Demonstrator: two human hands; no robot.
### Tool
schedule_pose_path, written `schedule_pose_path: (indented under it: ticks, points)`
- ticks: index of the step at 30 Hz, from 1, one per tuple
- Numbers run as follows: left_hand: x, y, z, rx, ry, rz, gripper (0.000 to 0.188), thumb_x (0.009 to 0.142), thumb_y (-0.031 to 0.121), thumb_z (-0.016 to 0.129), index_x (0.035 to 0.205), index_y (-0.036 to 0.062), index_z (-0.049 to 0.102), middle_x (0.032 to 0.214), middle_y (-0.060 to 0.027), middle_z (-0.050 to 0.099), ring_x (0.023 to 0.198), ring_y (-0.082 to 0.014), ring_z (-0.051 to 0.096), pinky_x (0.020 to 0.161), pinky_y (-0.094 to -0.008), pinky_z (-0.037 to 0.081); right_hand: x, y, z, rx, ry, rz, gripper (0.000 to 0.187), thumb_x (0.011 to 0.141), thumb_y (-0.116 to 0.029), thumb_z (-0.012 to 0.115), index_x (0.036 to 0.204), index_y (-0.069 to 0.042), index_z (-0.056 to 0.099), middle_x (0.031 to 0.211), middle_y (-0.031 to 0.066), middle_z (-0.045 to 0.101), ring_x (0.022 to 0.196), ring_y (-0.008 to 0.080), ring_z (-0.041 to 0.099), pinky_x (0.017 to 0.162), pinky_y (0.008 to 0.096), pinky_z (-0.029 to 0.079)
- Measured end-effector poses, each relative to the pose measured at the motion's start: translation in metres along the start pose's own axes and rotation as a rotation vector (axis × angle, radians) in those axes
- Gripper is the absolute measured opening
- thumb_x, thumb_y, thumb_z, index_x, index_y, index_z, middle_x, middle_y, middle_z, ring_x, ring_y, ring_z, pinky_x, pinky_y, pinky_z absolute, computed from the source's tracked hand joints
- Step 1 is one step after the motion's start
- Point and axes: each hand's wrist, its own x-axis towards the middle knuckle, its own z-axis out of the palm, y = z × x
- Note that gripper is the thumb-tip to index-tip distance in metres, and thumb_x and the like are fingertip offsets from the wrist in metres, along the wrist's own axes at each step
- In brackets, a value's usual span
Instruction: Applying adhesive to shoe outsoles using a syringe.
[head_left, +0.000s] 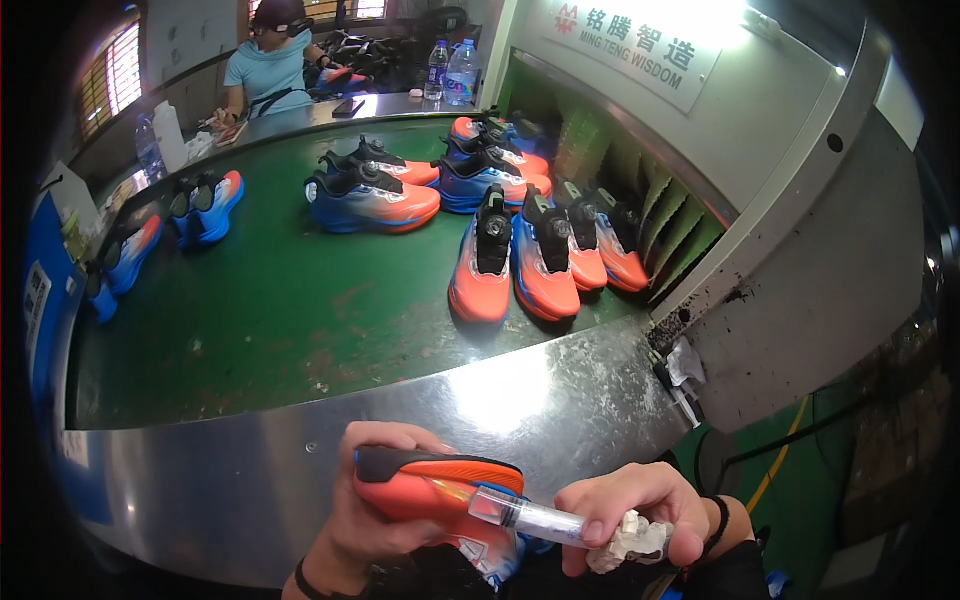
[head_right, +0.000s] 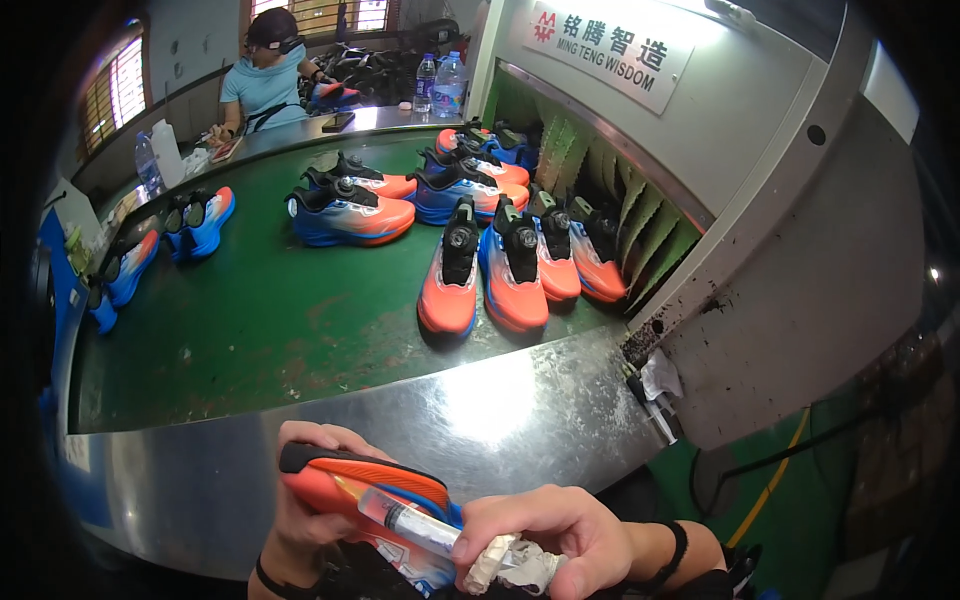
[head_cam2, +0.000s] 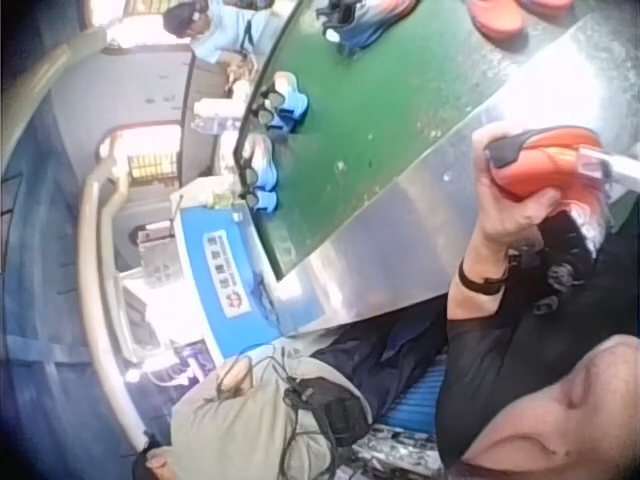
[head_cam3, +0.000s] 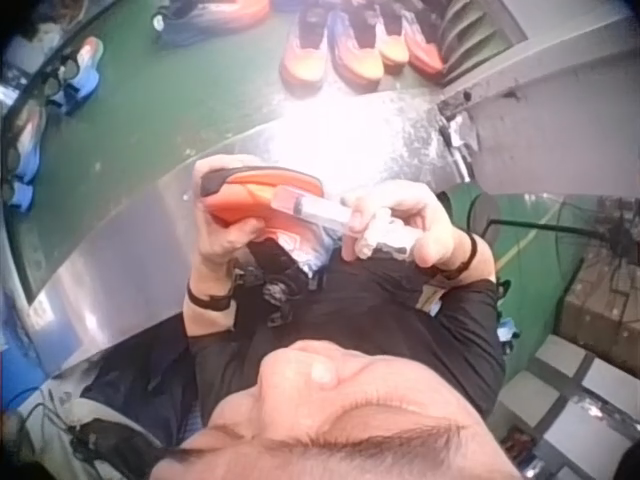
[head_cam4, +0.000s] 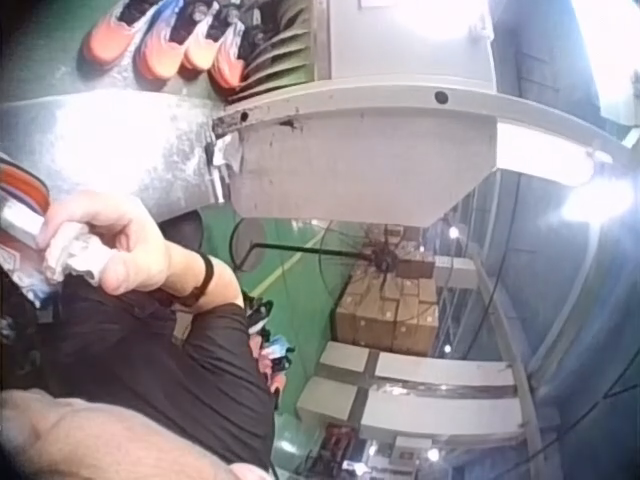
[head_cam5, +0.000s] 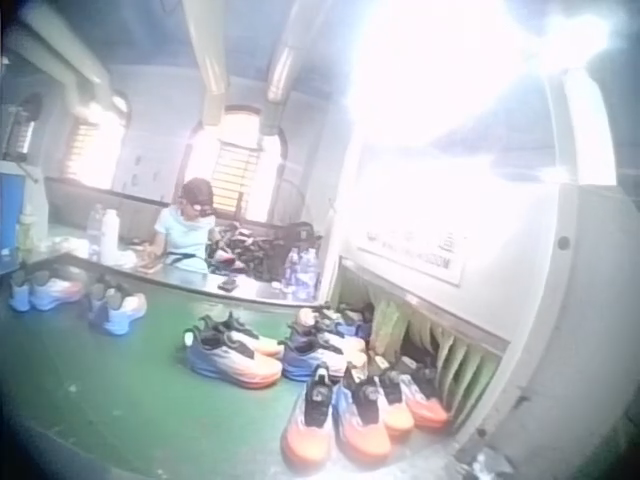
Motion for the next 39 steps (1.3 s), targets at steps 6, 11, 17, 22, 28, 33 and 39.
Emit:
schedule_pose_path:
  ticks: [6,11,17,22,28,33,39]
  points:
    - [0.002,0.000,0.002,-0.068,0.091,-0.056,0.067,0.061,0.020,0.080,0.111,0.0061,0.037,0.101,-0.0206,0.056,0.091,-0.0308,0.062,0.080,-0.0406,0.054,-0.008,0.004,-0.005,0.013,0.043,0.007,0.062,0.080,-0.053,0.064,0.112,-0.001,0.060,0.093,0.0256,0.064,0.078,0.0238,0.052,0.072,0.0368,0.038]
    - [0.005,0.006,0.007,-0.102,0.170,-0.125,0.067,0.061,0.023,0.079,0.110,0.0057,0.037,0.100,-0.0193,0.056,0.091,-0.0287,0.061,0.079,-0.0390,0.054,-0.015,0.011,-0.010,0.044,0.063,0.011,0.061,0.080,-0.052,0.065,0.113,0.000,0.059,0.093,0.0249,0.063,0.081,0.0250,0.054,0.073,0.0368,0.039]
    - [0.009,0.008,0.004,-0.079,0.225,-0.182,0.066,0.062,0.027,0.077,0.110,0.0060,0.037,0.096,-0.0139,0.053,0.088,-0.0231,0.059,0.076,-0.0352,0.053,-0.023,0.020,-0.016,0.108,0.084,0.037,0.061,0.079,-0.050,0.067,0.114,0.000,0.058,0.095,0.0240,0.063,0.086,0.0263,0.056,0.075,0.0364,0.040]
    - [0.013,0.006,0.003,-0.078,0.262,-0.226,0.067,0.061,0.030,0.076,0.110,0.0062,0.037,0.095,-0.0105,0.051,0.087,-0.0223,0.059,0.076,-0.0358,0.053,-0.031,0.029,-0.022,0.115,0.098,0.045,0.062,0.079,-0.049,0.067,0.115,0.000,0.057,0.096,0.0238,0.062,0.088,0.0271,0.058,0.077,0.0358,0.042]
    - [0.005,-0.002,0.001,-0.220,0.455,-0.264,0.071,0.063,0.026,0.075,0.119,-0.0016,0.041,0.100,-0.0170,0.060,0.088,-0.0281,0.063,0.079,-0.0406,0.054,-0.042,0.042,-0.025,0.128,0.131,0.082,0.062,0.079,-0.048,0.068,0.117,0.001,0.056,0.098,0.0227,0.062,0.089,0.0259,0.058,0.078,0.0334,0.043]
    - [0.002,-0.015,-0.018,-0.262,0.373,-0.327,0.063,0.071,0.034,0.069,0.118,-0.0027,0.048,0.103,-0.0176,0.061,0.090,-0.0278,0.064,0.080,-0.0397,0.054,-0.052,0.053,-0.027,0.089,0.100,0.057,0.062,0.081,-0.046,0.067,0.118,0.002,0.056,0.100,0.0217,0.063,0.083,0.0217,0.057,0.071,0.0313,0.043]
    - [0.001,-0.024,-0.027,-0.428,0.377,-0.364,0.059,0.075,0.034,0.067,0.117,-0.0024,0.050,0.105,-0.0175,0.062,0.092,-0.0273,0.064,0.080,-0.0396,0.054,-0.066,0.064,-0.031,0.089,0.090,0.041,0.062,0.081,-0.044,0.067,0.118,0.005,0.056,0.101,0.0207,0.064,0.076,0.0189,0.052,0.064,0.0297,0.040]
